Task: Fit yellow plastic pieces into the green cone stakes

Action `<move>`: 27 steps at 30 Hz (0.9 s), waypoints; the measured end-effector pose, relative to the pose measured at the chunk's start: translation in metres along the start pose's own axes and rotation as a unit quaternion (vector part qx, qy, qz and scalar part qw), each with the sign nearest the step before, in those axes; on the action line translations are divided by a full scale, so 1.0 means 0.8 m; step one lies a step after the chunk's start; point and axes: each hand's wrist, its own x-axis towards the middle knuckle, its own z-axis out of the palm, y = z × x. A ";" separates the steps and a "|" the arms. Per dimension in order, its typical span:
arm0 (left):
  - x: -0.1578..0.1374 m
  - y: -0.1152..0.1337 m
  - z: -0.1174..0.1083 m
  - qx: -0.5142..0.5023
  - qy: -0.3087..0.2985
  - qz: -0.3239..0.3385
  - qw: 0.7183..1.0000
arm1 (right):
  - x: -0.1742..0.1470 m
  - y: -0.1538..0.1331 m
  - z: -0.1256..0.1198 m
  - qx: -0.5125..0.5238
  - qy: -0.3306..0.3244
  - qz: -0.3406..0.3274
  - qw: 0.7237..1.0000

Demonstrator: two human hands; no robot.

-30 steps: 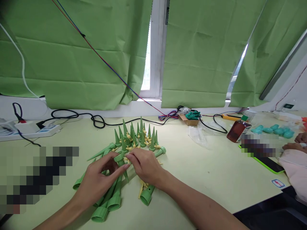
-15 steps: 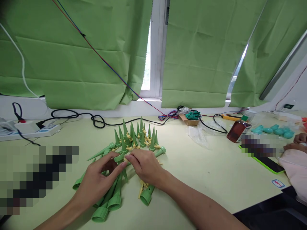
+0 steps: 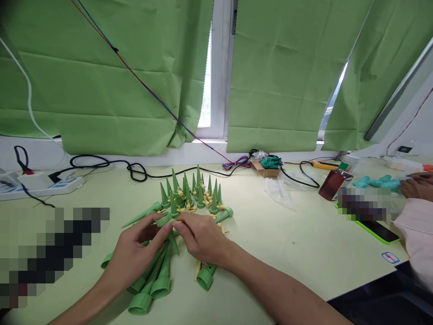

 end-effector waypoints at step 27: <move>-0.003 -0.004 -0.003 0.023 -0.001 0.055 0.998 | -0.001 0.002 0.003 -0.006 0.013 0.002 1.000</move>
